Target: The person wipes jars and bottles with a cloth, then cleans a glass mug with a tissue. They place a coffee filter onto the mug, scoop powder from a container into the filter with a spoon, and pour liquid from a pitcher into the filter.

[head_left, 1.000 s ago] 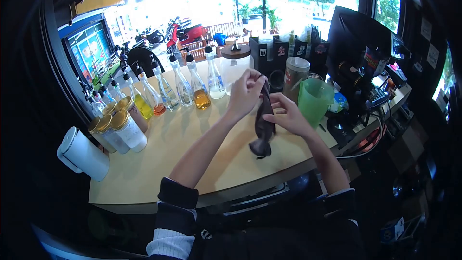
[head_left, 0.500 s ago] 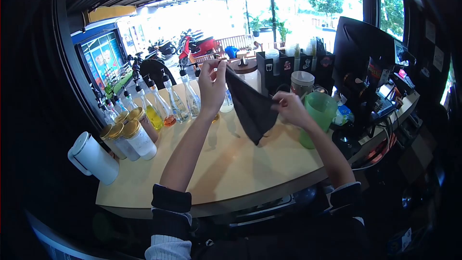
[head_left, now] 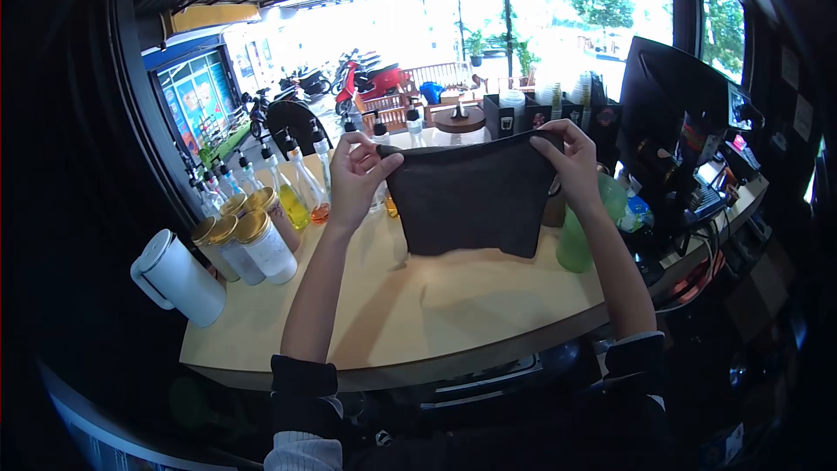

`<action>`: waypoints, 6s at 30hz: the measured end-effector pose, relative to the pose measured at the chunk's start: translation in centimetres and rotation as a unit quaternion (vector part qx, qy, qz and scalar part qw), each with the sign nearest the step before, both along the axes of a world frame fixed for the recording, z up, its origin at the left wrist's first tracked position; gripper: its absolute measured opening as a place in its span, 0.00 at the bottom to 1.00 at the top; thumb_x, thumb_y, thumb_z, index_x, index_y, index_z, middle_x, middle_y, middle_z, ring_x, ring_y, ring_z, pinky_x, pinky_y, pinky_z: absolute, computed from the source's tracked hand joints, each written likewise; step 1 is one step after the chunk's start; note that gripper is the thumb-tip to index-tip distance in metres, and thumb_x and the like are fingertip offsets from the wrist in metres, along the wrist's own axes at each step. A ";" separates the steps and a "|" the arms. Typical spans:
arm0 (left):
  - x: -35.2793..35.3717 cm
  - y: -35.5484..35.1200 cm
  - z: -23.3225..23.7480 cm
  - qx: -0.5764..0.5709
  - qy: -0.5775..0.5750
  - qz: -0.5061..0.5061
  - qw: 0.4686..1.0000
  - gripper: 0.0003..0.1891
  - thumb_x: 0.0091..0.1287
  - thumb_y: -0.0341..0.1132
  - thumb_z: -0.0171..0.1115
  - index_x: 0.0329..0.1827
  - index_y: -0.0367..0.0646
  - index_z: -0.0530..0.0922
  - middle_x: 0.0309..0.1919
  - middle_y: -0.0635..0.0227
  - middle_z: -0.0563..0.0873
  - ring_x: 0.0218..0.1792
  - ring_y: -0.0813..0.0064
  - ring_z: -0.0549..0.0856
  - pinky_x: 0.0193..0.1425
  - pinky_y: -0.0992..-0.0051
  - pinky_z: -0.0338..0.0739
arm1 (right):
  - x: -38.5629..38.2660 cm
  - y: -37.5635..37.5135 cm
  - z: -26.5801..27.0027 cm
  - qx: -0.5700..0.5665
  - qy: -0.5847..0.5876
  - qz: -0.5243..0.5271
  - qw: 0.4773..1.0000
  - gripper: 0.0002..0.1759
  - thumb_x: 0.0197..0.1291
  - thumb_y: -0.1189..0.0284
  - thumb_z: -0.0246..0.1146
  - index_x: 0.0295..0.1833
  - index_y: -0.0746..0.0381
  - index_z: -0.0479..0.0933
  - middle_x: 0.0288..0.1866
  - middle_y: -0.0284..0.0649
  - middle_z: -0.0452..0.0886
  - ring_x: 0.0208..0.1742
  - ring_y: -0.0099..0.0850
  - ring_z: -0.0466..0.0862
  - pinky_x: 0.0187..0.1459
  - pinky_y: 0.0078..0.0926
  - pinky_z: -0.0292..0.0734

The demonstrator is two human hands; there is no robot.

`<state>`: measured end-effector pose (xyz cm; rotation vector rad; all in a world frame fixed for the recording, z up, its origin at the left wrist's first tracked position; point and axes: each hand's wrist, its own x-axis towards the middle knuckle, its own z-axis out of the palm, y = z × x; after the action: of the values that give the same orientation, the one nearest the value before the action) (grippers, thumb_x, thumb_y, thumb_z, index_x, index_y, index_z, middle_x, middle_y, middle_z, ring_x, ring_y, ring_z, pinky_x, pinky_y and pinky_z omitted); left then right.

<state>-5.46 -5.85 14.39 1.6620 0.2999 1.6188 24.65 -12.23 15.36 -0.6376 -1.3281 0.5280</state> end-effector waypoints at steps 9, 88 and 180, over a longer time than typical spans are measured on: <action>-11.0 -2.6 -0.1 -0.075 0.022 0.104 0.992 0.12 0.61 0.28 0.68 0.46 0.40 0.77 0.37 0.73 0.83 0.36 0.87 0.81 0.41 0.86 0.77 | -10.0 4.4 -0.9 -0.049 0.011 0.126 0.991 0.10 0.55 0.76 0.69 0.40 0.65 0.76 0.36 0.32 0.79 0.36 0.17 0.79 0.39 0.14 0.76; -2.9 19.2 -11.3 0.046 0.212 0.371 0.903 0.22 0.67 0.41 0.59 0.53 0.31 0.65 0.42 0.46 0.79 0.47 0.50 0.81 0.51 0.59 0.74 | -9.9 17.2 -11.9 -0.116 -0.266 -0.205 0.935 0.19 0.57 0.75 0.66 0.46 0.66 0.62 0.40 0.51 0.76 0.41 0.43 0.79 0.41 0.38 0.74; -0.1 0.1 -16.9 0.026 0.350 0.084 0.933 0.27 0.57 0.39 0.68 0.58 0.37 0.73 0.45 0.55 0.84 0.47 0.60 0.84 0.51 0.67 0.77 | -15.7 -1.9 -10.6 0.078 -0.331 -0.063 0.938 0.10 0.57 0.81 0.58 0.46 0.66 0.73 0.52 0.49 0.75 0.53 0.47 0.77 0.53 0.37 0.73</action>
<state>-5.59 -5.78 -2.54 2.2661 0.7761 1.0904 8.90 -14.13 4.77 -0.7981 -1.9229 0.0897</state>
